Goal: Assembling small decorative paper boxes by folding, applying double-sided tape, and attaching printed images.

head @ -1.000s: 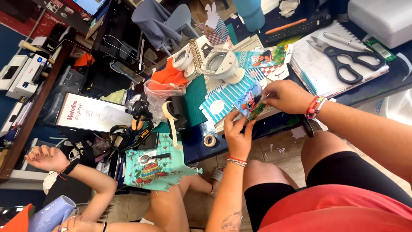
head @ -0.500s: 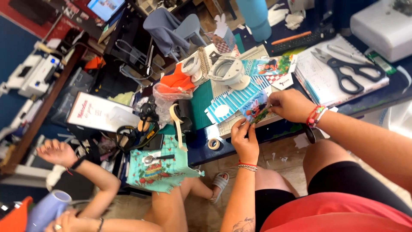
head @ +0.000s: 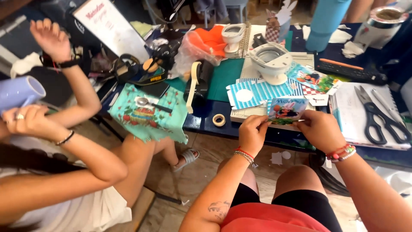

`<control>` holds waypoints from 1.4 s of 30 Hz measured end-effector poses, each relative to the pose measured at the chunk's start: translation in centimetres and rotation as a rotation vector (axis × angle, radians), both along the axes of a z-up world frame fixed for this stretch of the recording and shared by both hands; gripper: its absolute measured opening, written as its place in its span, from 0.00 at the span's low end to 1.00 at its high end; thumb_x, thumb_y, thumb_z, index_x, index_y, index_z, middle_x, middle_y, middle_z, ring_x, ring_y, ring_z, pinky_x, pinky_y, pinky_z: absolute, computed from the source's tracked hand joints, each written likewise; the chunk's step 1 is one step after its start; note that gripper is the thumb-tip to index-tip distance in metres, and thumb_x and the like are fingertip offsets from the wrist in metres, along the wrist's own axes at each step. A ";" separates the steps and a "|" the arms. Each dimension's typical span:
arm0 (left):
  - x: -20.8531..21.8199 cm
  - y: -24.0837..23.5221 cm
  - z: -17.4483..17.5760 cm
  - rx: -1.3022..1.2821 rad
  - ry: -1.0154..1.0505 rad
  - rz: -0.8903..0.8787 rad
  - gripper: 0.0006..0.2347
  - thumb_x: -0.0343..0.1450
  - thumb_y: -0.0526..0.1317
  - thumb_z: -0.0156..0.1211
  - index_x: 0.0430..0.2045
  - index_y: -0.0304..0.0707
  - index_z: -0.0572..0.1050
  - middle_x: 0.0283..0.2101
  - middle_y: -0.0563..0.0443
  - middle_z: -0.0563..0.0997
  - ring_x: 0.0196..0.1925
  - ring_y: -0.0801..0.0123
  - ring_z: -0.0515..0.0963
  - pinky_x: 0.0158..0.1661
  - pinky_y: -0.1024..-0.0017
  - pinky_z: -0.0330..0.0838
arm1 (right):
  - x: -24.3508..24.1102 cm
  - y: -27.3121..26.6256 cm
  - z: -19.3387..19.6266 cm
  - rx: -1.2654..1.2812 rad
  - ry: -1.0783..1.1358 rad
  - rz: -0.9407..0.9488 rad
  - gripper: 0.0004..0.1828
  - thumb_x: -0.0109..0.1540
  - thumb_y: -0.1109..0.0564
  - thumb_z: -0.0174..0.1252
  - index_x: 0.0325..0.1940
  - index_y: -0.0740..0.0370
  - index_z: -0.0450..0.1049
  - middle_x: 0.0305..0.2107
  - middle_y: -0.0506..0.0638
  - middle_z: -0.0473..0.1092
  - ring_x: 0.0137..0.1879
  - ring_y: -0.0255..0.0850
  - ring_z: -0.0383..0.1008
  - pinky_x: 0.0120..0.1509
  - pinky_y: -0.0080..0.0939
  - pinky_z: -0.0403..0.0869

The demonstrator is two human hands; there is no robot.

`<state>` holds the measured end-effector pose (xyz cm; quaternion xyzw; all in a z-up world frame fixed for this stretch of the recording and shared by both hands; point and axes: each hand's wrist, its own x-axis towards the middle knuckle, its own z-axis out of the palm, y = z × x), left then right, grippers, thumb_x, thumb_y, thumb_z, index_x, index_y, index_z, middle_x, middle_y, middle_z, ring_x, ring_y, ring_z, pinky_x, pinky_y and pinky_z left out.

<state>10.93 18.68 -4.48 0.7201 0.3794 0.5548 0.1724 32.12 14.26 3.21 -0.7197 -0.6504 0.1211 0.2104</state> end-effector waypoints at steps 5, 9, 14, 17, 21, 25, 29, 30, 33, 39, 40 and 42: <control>-1.0 0.5 2.9 -0.122 0.057 -0.026 0.18 0.69 0.29 0.64 0.56 0.33 0.75 0.40 0.46 0.87 0.39 0.60 0.87 0.46 0.62 0.83 | -0.1 0.1 0.5 0.000 0.190 0.027 0.12 0.56 0.53 0.71 0.42 0.54 0.84 0.33 0.50 0.81 0.40 0.42 0.83 0.45 0.42 0.73; -1.2 2.2 5.3 -0.274 0.212 -0.024 0.25 0.68 0.27 0.66 0.62 0.33 0.70 0.38 0.42 0.86 0.44 0.53 0.87 0.47 0.59 0.82 | 0.1 0.8 -0.7 0.028 0.248 0.046 0.16 0.50 0.56 0.73 0.42 0.54 0.83 0.33 0.51 0.80 0.48 0.49 0.82 0.52 0.52 0.79; -0.6 5.5 3.4 -0.329 0.293 -0.012 0.27 0.66 0.31 0.66 0.62 0.38 0.68 0.41 0.44 0.87 0.45 0.54 0.87 0.48 0.57 0.82 | 0.7 2.6 -1.6 -0.044 0.334 0.110 0.19 0.51 0.59 0.72 0.46 0.56 0.84 0.35 0.49 0.82 0.48 0.44 0.84 0.54 0.46 0.79; 0.1 5.5 3.0 -0.364 0.216 0.010 0.23 0.67 0.30 0.63 0.58 0.39 0.67 0.43 0.44 0.86 0.45 0.57 0.87 0.47 0.61 0.83 | 0.5 3.3 -1.7 -0.046 0.231 0.156 0.14 0.54 0.54 0.70 0.44 0.51 0.85 0.34 0.48 0.82 0.49 0.47 0.83 0.53 0.49 0.78; 0.9 5.0 2.4 -0.381 0.026 0.024 0.14 0.68 0.28 0.62 0.47 0.38 0.71 0.43 0.41 0.86 0.46 0.58 0.86 0.43 0.70 0.84 | -0.2 3.2 -0.3 0.096 0.073 0.217 0.10 0.55 0.51 0.69 0.40 0.48 0.86 0.33 0.46 0.80 0.45 0.47 0.82 0.51 0.46 0.77; 0.1 4.5 3.1 -0.444 0.048 -0.073 0.21 0.64 0.29 0.67 0.51 0.38 0.72 0.50 0.40 0.84 0.50 0.58 0.85 0.44 0.72 0.84 | 0.7 4.5 -2.4 0.332 -0.089 0.247 0.09 0.50 0.46 0.73 0.34 0.41 0.85 0.39 0.45 0.73 0.51 0.48 0.76 0.60 0.44 0.70; -0.7 3.6 5.5 -0.520 0.142 -0.232 0.33 0.59 0.29 0.73 0.61 0.26 0.67 0.58 0.29 0.77 0.61 0.44 0.77 0.55 0.60 0.80 | 0.8 4.4 -1.2 0.308 0.051 0.388 0.13 0.52 0.53 0.74 0.40 0.48 0.85 0.52 0.48 0.74 0.66 0.56 0.70 0.66 0.51 0.71; -0.9 3.5 5.8 -0.541 0.138 -0.266 0.36 0.57 0.30 0.75 0.62 0.23 0.65 0.60 0.28 0.75 0.63 0.42 0.75 0.58 0.59 0.77 | 0.7 4.4 -1.1 0.270 0.067 0.437 0.12 0.53 0.54 0.73 0.40 0.52 0.84 0.50 0.49 0.76 0.66 0.57 0.70 0.67 0.52 0.71; -0.4 2.7 7.5 -0.561 0.149 -0.272 0.43 0.53 0.38 0.83 0.62 0.21 0.65 0.61 0.26 0.74 0.64 0.41 0.74 0.61 0.58 0.75 | 0.9 4.1 0.0 0.312 -0.012 0.479 0.13 0.52 0.54 0.73 0.40 0.55 0.83 0.49 0.50 0.76 0.67 0.58 0.69 0.69 0.53 0.70; -0.3 3.4 5.2 -0.449 0.197 -0.172 0.43 0.52 0.45 0.86 0.60 0.22 0.67 0.56 0.31 0.78 0.58 0.47 0.80 0.54 0.66 0.80 | 0.8 5.5 -3.1 0.509 -0.211 0.600 0.13 0.55 0.49 0.70 0.35 0.59 0.79 0.38 0.50 0.77 0.62 0.52 0.75 0.61 0.47 0.75; -0.3 3.5 5.2 -0.450 0.206 -0.175 0.43 0.52 0.45 0.86 0.60 0.22 0.67 0.56 0.31 0.78 0.58 0.47 0.80 0.54 0.66 0.80 | 0.8 5.5 -3.0 0.511 -0.204 0.593 0.13 0.55 0.49 0.70 0.35 0.59 0.79 0.38 0.50 0.77 0.62 0.52 0.75 0.61 0.47 0.75; -0.5 3.6 5.0 -0.439 0.214 -0.176 0.43 0.52 0.45 0.86 0.59 0.23 0.67 0.56 0.31 0.79 0.58 0.47 0.80 0.55 0.64 0.80 | 0.8 5.2 -3.0 0.516 -0.274 0.584 0.15 0.55 0.45 0.69 0.35 0.57 0.79 0.37 0.48 0.76 0.61 0.49 0.74 0.60 0.47 0.75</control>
